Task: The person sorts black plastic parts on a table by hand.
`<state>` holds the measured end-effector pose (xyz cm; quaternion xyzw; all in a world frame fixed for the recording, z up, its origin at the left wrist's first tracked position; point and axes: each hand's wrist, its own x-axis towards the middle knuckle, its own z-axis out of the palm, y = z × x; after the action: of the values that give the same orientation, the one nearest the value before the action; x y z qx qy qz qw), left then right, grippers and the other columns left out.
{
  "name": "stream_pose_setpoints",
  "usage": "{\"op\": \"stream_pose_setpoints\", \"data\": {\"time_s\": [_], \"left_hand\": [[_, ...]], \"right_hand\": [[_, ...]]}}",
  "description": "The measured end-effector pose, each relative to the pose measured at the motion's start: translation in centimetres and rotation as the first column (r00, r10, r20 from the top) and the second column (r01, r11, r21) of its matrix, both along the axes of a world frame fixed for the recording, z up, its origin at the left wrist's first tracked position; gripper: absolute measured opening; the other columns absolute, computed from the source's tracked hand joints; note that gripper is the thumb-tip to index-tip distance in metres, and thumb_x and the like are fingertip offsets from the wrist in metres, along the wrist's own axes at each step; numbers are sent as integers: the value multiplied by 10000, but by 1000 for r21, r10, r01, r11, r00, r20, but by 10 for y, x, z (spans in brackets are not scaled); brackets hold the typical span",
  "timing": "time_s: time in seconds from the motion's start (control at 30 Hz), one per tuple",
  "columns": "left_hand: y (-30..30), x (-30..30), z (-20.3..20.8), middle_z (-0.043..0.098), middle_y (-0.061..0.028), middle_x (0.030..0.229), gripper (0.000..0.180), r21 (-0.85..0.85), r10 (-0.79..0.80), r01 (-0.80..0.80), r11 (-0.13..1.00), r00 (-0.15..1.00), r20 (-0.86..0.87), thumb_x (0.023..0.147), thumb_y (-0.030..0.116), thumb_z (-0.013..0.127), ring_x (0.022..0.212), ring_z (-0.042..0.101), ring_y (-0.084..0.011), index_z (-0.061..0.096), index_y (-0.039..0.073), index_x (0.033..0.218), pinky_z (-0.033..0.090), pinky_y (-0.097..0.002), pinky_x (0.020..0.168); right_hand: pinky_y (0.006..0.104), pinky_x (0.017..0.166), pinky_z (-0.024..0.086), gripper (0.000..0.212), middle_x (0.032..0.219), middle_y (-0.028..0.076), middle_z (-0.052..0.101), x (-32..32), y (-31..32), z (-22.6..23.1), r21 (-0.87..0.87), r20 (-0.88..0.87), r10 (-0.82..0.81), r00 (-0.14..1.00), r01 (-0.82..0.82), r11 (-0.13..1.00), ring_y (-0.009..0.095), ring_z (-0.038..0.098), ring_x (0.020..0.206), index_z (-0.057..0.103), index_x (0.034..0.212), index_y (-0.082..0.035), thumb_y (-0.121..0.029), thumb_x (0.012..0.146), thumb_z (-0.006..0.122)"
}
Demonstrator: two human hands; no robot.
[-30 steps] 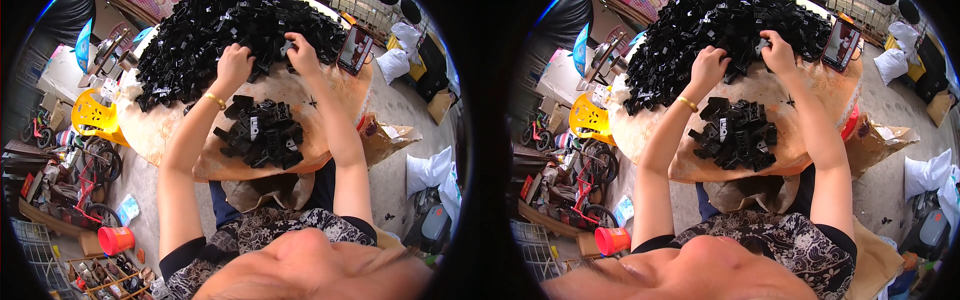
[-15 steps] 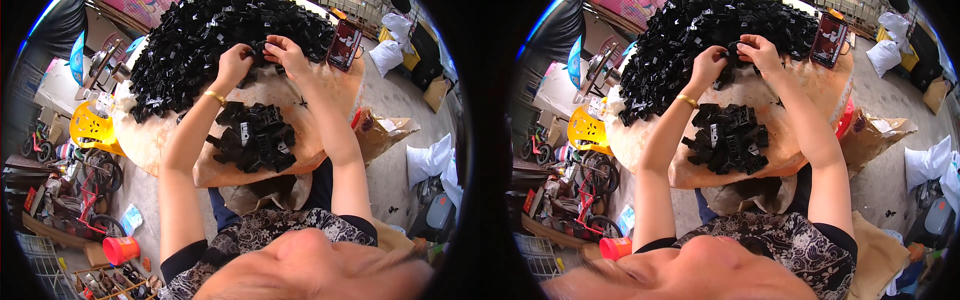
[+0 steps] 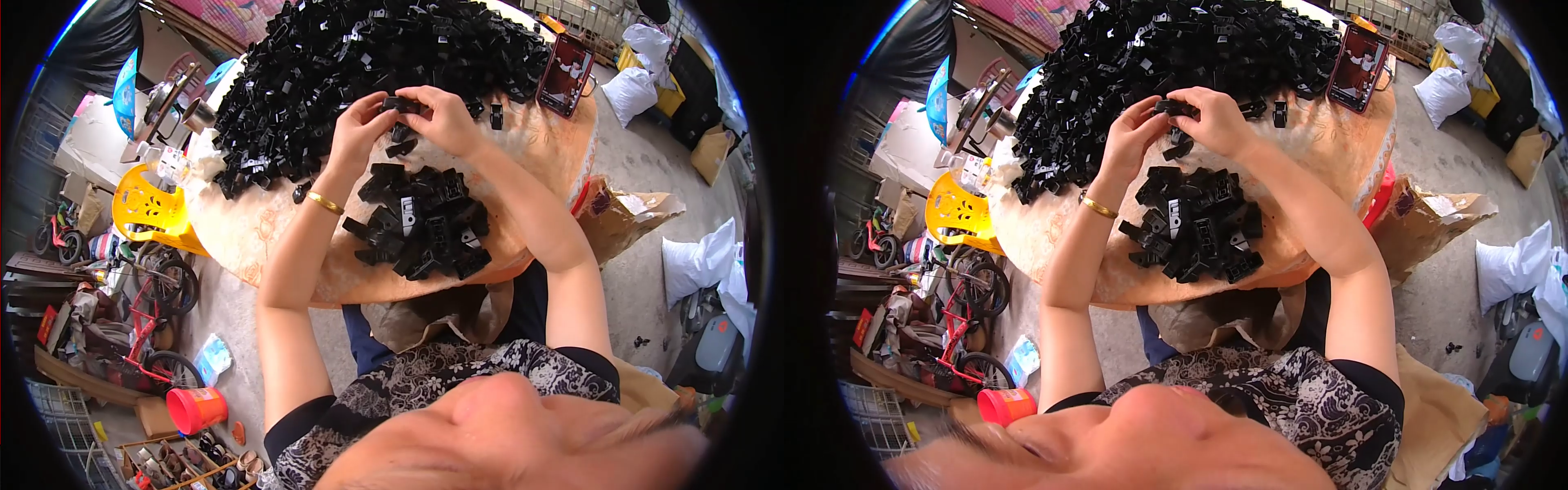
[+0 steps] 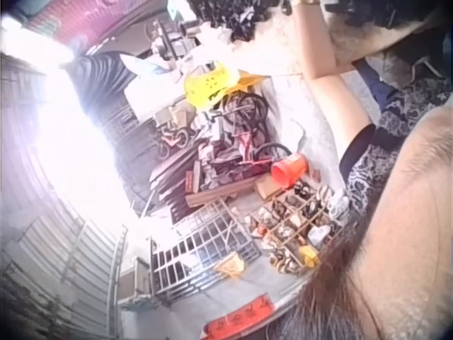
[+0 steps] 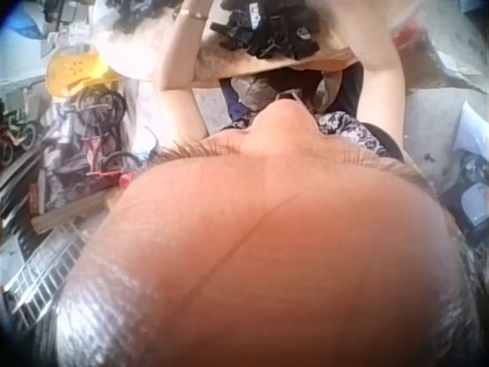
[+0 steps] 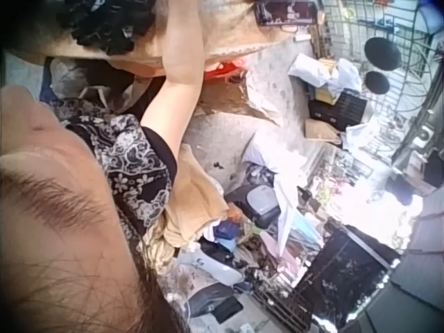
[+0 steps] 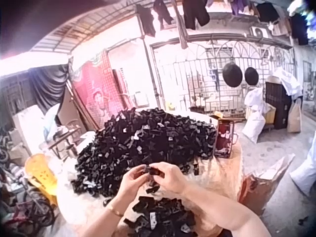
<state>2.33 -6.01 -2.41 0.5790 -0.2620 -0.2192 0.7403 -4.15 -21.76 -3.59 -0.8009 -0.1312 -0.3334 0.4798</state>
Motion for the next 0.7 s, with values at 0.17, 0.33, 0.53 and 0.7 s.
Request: {"op": "stream_pose_setpoints", "data": {"time_s": [0.17,0.33,0.53,0.7], "left_hand": [[1,-2,-3,599,-97,985,359,-33,125,-122,992,987,98,785,4,646,852,595,-138,518,-51,1116,501,-238,775],[7,-1,3,630,-63,934,402,69,113,-132,989,965,239,755,-15,664,810,588,-102,540,-29,1136,484,-214,746],[13,0,9,633,-74,950,518,263,24,-169,950,878,479,731,-51,665,842,585,-95,491,0,1217,492,-232,765],[17,-2,15,623,-93,989,547,341,-32,-178,923,848,529,737,-39,672,857,585,-107,465,-1,1242,496,-233,761]], "right_hand": [[278,703,498,344,977,124,625,4,1,-7,180,-63,113,992,-100,979,217,620,781,604,1056,-20,-84,722,654],[276,700,492,322,922,102,622,-3,3,0,39,-26,57,998,-56,998,203,609,797,611,1049,-12,-90,740,657],[281,691,493,324,903,107,613,-4,-1,2,2,-36,150,988,-150,989,209,610,790,614,1052,-18,-79,738,667],[289,695,495,332,911,107,610,-9,1,7,-94,-31,120,992,-123,988,230,608,802,618,1053,-28,-73,728,671]]}}
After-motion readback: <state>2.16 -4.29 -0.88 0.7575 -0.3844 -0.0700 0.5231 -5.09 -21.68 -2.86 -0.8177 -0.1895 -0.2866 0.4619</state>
